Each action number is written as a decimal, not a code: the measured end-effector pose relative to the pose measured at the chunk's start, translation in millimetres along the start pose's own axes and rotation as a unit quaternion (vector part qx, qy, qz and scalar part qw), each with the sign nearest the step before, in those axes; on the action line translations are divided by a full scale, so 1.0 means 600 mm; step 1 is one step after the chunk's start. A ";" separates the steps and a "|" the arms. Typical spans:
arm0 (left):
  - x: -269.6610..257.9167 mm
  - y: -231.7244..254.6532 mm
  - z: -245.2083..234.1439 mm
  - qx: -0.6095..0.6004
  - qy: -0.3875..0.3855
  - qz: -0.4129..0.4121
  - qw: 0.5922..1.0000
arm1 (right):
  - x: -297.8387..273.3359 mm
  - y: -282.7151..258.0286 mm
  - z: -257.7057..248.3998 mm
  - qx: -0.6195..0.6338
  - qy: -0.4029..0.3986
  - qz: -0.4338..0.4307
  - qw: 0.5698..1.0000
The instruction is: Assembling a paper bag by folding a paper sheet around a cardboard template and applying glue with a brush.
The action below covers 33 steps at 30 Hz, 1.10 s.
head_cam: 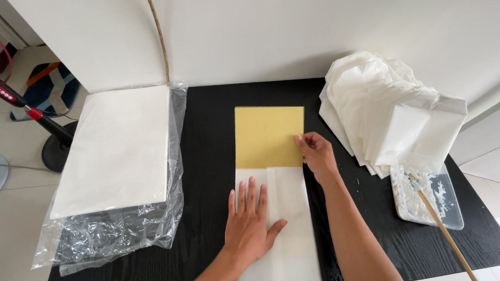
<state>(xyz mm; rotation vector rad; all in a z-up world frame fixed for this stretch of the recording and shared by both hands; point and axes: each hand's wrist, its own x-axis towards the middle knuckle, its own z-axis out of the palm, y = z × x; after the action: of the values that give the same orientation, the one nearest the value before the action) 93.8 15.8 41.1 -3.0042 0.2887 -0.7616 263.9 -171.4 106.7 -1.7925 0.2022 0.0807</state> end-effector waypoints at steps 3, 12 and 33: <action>0.030 -0.025 -0.017 -0.137 -0.126 0.073 0.980 | 0.014 0.009 -0.005 0.057 0.025 -0.011 0.998; 0.006 -0.065 -0.085 -0.252 -0.378 0.047 0.890 | -0.007 -0.038 -0.009 -0.048 -0.026 -0.005 0.999; -0.055 -0.072 -0.174 -0.298 -0.430 0.092 0.847 | -0.107 -0.063 -0.020 -0.297 -0.053 -0.005 0.953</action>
<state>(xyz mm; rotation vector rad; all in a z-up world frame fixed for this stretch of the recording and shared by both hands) 23.4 66.3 120.8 -3.3574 0.8560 0.8669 207.3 -168.9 156.5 -2.3818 0.0952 0.2523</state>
